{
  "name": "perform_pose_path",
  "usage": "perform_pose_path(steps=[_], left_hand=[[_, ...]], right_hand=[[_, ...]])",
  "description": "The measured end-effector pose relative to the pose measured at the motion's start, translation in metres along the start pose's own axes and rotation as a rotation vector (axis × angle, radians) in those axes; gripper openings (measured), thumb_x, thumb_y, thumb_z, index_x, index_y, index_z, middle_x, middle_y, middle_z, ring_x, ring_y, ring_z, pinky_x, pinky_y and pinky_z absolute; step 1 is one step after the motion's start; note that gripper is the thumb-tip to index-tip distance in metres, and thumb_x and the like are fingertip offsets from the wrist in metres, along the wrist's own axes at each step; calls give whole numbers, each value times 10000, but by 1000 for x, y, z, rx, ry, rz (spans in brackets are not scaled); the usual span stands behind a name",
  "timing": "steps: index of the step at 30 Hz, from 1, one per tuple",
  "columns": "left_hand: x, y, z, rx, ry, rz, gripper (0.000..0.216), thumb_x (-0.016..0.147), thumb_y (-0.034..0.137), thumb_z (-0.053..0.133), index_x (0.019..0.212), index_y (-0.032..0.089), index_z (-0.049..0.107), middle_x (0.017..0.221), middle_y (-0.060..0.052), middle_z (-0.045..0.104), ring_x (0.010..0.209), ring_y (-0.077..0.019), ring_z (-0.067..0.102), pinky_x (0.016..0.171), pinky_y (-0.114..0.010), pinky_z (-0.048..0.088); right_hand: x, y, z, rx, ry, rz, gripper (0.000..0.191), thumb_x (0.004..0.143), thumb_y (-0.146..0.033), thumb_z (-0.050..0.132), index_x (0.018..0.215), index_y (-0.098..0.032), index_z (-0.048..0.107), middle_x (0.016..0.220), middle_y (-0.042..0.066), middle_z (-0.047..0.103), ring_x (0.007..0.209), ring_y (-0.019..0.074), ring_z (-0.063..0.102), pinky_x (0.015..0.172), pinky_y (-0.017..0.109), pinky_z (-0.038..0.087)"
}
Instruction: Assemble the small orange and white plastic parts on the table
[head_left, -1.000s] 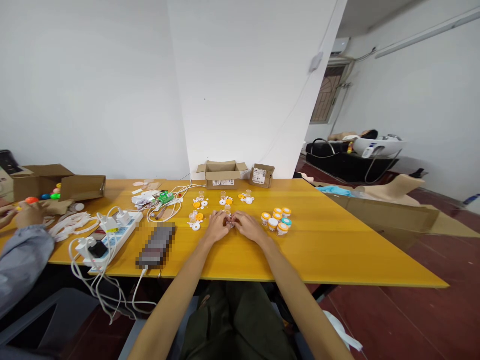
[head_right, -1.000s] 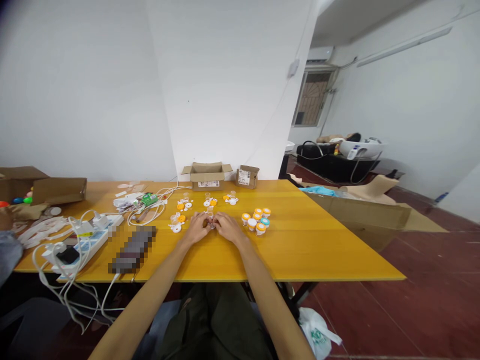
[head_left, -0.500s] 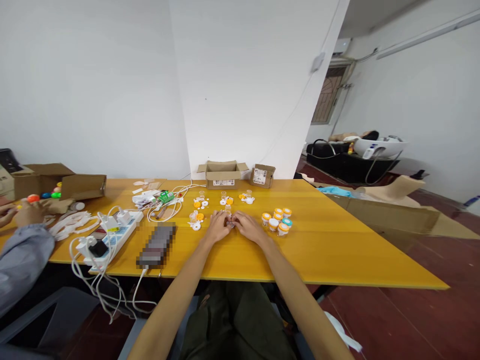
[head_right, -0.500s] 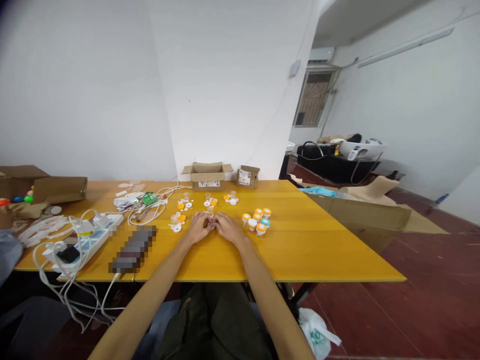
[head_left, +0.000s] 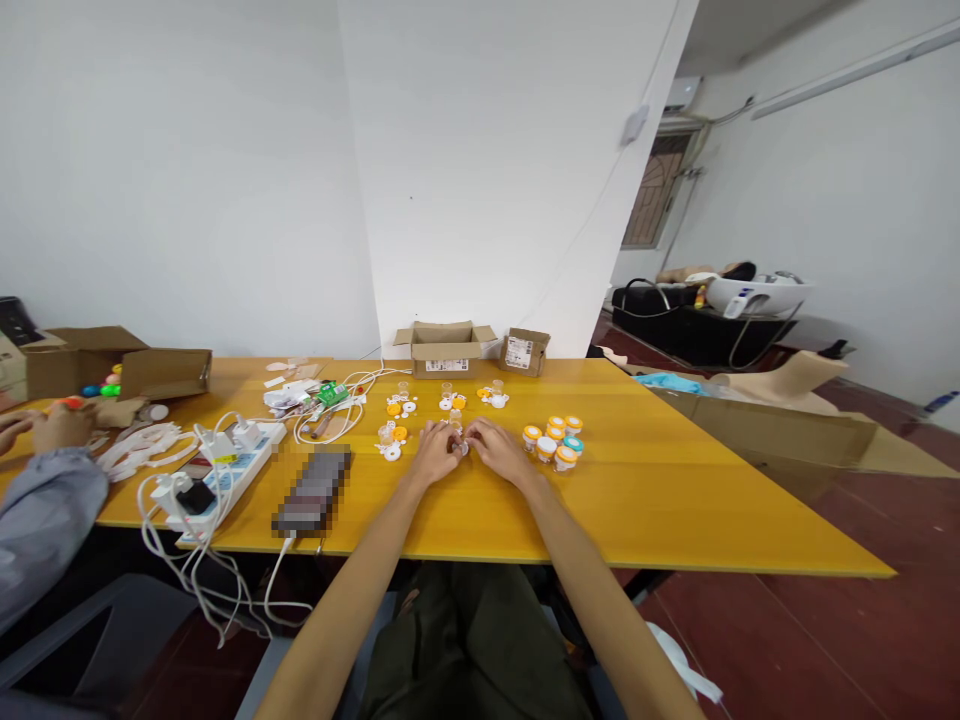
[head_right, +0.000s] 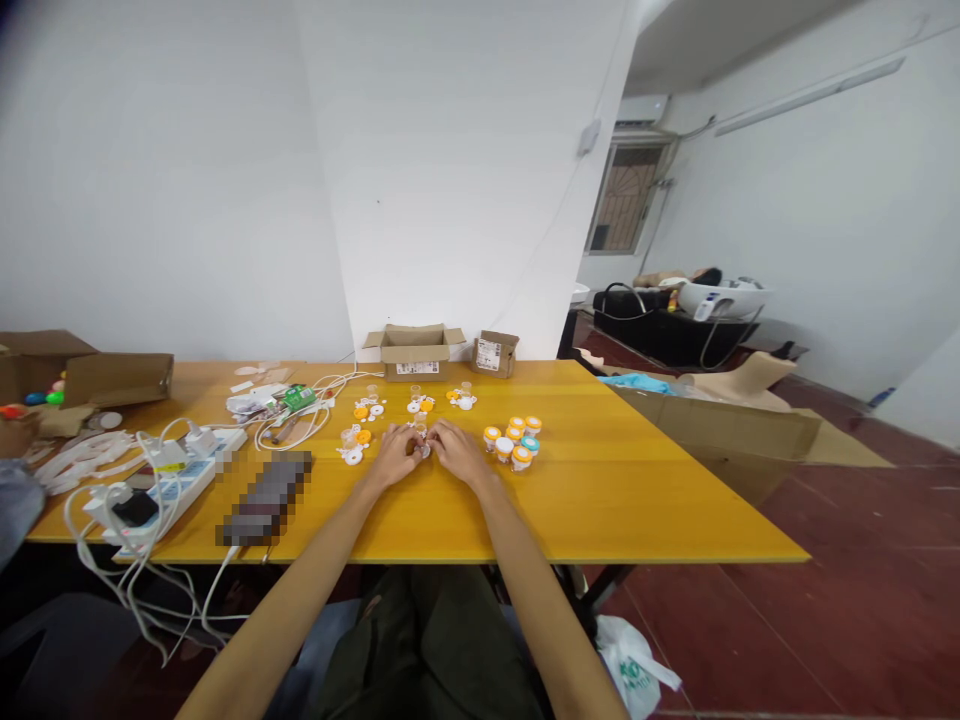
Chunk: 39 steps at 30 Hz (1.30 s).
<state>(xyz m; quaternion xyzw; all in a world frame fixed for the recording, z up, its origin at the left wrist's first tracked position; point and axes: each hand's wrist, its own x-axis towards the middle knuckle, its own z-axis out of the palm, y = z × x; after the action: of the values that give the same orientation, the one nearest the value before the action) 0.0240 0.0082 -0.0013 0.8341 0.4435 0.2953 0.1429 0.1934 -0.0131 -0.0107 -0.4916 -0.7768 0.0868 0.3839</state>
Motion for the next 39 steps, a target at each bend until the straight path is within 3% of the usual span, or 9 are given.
perform_pose_path(steps=[18,28,39], left_hand=[[1,-1,0,-16,29,14,130,772,122,625,718,228,679,829,-28,716,946,-227,597,862,-340,449],[1,-3,-1,-36,25,9,131,808,144,631,750,227,714,843,-29,741,952,-231,606,886,-359,442],[1,-4,-1,-44,29,-4,123,803,175,648,720,239,711,804,-11,731,950,-224,603,884,-343,451]], right_hand=[[2,5,-2,-115,62,103,157,870,-107,538,828,-230,626,899,36,672,858,186,628,753,285,462],[-1,-14,-3,-46,-93,-15,165,801,-95,582,873,-228,647,964,37,664,974,211,607,885,336,472],[-2,-16,-5,19,-159,48,98,833,-172,629,918,-218,640,925,29,672,878,193,616,816,317,483]])
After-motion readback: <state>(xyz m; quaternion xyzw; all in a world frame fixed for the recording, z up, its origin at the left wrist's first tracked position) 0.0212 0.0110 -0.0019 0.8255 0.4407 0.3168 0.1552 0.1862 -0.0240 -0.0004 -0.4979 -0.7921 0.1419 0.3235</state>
